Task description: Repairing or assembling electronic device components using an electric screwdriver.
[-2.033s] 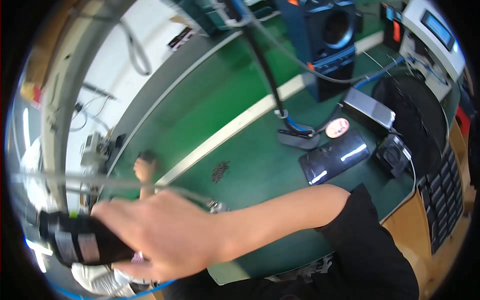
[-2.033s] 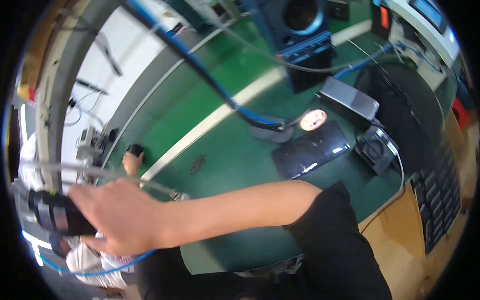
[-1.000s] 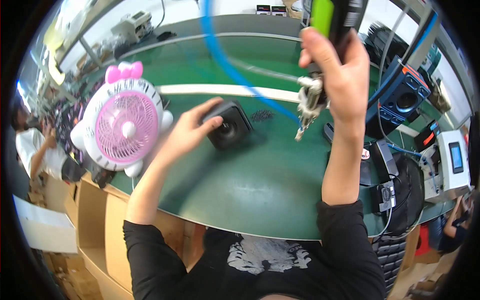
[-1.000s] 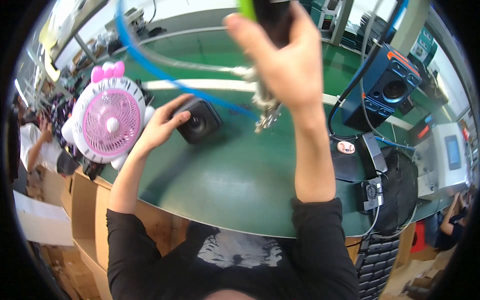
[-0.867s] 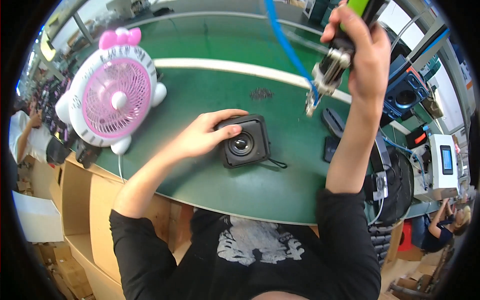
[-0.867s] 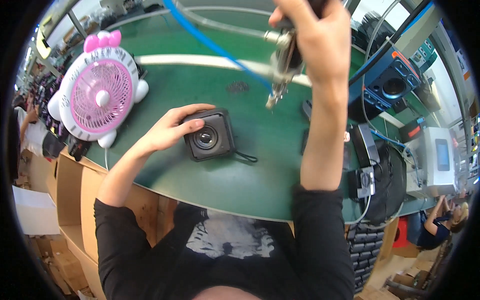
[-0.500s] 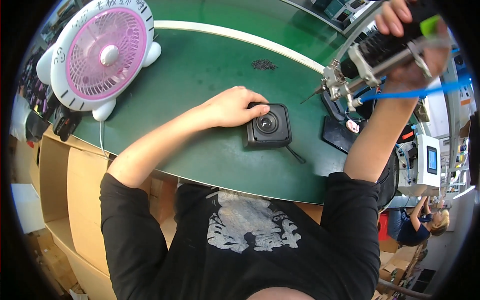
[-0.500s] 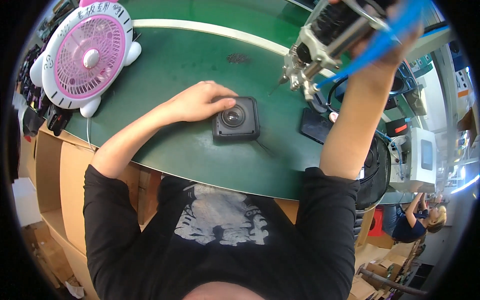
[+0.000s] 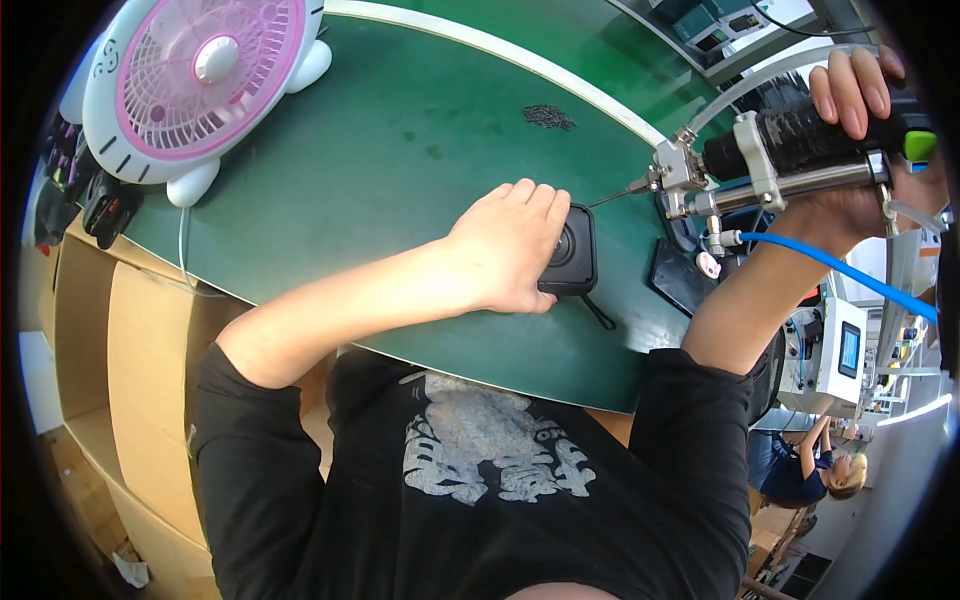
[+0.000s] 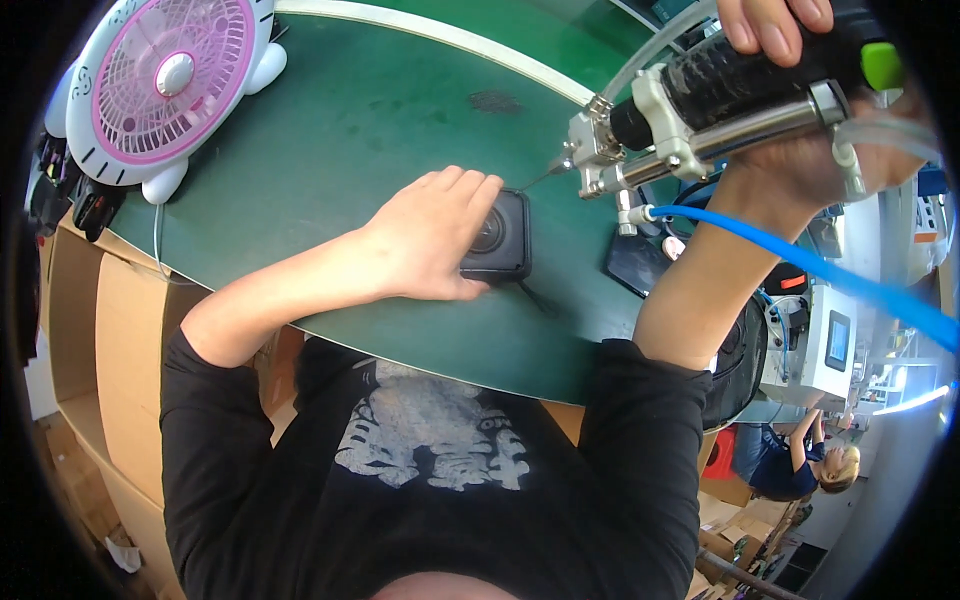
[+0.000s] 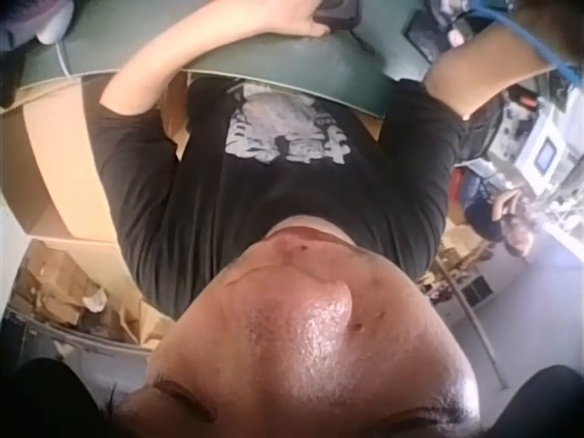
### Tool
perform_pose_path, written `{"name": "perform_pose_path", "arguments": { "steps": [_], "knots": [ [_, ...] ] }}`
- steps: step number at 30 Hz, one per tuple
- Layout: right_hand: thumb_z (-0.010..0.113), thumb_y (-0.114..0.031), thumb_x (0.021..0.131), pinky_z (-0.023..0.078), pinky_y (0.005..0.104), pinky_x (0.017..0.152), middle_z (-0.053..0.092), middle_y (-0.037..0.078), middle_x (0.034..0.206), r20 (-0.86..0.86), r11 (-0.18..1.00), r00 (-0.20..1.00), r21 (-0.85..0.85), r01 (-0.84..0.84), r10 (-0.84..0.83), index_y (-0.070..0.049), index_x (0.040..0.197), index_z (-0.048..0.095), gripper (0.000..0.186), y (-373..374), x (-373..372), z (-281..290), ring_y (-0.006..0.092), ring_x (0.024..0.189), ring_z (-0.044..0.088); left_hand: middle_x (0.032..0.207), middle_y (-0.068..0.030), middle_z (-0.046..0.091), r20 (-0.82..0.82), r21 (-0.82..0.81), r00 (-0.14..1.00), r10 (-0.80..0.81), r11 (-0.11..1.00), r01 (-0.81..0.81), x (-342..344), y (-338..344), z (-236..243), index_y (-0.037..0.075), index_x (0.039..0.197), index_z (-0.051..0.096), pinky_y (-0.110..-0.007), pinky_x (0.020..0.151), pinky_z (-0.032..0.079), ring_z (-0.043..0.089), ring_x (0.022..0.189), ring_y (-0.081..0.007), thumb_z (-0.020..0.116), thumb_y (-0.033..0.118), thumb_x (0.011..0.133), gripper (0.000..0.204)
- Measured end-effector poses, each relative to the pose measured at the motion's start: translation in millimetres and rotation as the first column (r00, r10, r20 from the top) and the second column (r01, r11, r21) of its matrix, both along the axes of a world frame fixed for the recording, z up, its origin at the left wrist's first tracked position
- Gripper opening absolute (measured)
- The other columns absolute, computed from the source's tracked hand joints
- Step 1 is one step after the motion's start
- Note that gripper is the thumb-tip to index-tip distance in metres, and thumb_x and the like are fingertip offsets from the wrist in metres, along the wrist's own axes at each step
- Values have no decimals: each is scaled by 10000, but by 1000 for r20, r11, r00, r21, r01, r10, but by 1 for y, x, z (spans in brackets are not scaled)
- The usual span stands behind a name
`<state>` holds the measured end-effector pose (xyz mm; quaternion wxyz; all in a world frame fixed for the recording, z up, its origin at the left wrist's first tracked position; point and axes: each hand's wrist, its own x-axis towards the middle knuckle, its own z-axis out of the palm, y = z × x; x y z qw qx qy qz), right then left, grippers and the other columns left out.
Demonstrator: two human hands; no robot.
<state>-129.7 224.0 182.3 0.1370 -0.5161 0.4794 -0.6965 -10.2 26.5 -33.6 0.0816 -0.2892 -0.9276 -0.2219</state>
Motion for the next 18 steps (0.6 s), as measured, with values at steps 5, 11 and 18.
{"name": "perform_pose_path", "arguments": {
  "steps": [5,11,18],
  "knots": [
    [665,-421,784,402,290,682,473,59,830,35,1000,999,8,-17,17,8,1073,459,557,-7,8,-14,136,680,490,1073,-159,544,42,-92,999,-16,996,20,-3,0,4,-89,1204,473,-367,973,429,518,1075,-278,805,420,664,813],
    [671,-434,785,401,290,681,475,58,829,80,1000,997,16,-21,19,7,1070,462,565,-12,13,-31,136,679,490,1069,-156,553,-81,-29,996,-22,999,20,-3,-6,-7,-89,1188,491,-358,965,435,528,1070,-275,811,418,653,803],
    [678,-450,787,400,291,680,478,55,828,125,1000,992,7,-20,19,5,1066,466,575,-19,17,-47,136,678,491,1091,-196,559,127,-38,991,-39,998,44,-5,-3,5,-114,1242,451,-403,965,445,545,1053,-339,823,356,606,874]
  ]
}}
